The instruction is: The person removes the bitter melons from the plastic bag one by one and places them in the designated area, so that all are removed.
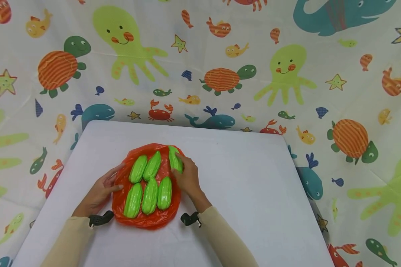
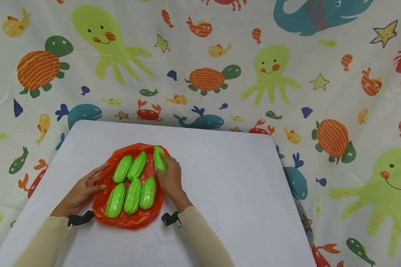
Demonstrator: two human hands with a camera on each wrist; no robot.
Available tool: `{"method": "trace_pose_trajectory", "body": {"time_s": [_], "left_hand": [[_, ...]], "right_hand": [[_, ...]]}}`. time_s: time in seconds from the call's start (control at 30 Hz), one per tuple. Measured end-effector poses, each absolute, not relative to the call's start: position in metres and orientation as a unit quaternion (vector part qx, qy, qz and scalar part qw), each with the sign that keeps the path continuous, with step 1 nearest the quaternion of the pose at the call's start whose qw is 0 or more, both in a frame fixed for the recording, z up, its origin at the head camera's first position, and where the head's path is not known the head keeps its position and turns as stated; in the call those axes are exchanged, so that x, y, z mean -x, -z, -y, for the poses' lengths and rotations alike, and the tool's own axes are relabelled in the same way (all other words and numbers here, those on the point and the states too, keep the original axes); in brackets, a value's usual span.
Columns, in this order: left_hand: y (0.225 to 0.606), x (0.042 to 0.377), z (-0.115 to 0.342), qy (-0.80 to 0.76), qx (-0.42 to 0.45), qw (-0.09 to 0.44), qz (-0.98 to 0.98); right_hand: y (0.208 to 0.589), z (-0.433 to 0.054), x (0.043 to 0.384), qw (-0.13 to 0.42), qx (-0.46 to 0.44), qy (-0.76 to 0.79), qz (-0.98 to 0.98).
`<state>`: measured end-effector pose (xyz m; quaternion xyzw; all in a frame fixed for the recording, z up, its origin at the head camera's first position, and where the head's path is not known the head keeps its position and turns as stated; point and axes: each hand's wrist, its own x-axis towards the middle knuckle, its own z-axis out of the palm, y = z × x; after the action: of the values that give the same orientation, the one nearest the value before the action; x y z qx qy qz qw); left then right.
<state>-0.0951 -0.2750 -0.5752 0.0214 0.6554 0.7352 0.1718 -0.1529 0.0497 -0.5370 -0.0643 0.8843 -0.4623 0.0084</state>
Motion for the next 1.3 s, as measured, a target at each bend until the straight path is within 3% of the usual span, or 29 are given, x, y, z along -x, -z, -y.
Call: {"method": "trace_pose_trajectory", "body": {"time_s": [0.77,1.3], "left_hand": [[0.578,0.096,0.275,-0.731,-0.02,0.173,-0.659],[0.582,0.097,0.275,-0.742,-0.017,0.169,-0.649]], "right_hand": [[0.561,-0.132,0.157,-0.043,-0.063,0.48,-0.874],[0.565,-0.143,0.159,-0.03,-0.076,0.463,-0.882]]}}
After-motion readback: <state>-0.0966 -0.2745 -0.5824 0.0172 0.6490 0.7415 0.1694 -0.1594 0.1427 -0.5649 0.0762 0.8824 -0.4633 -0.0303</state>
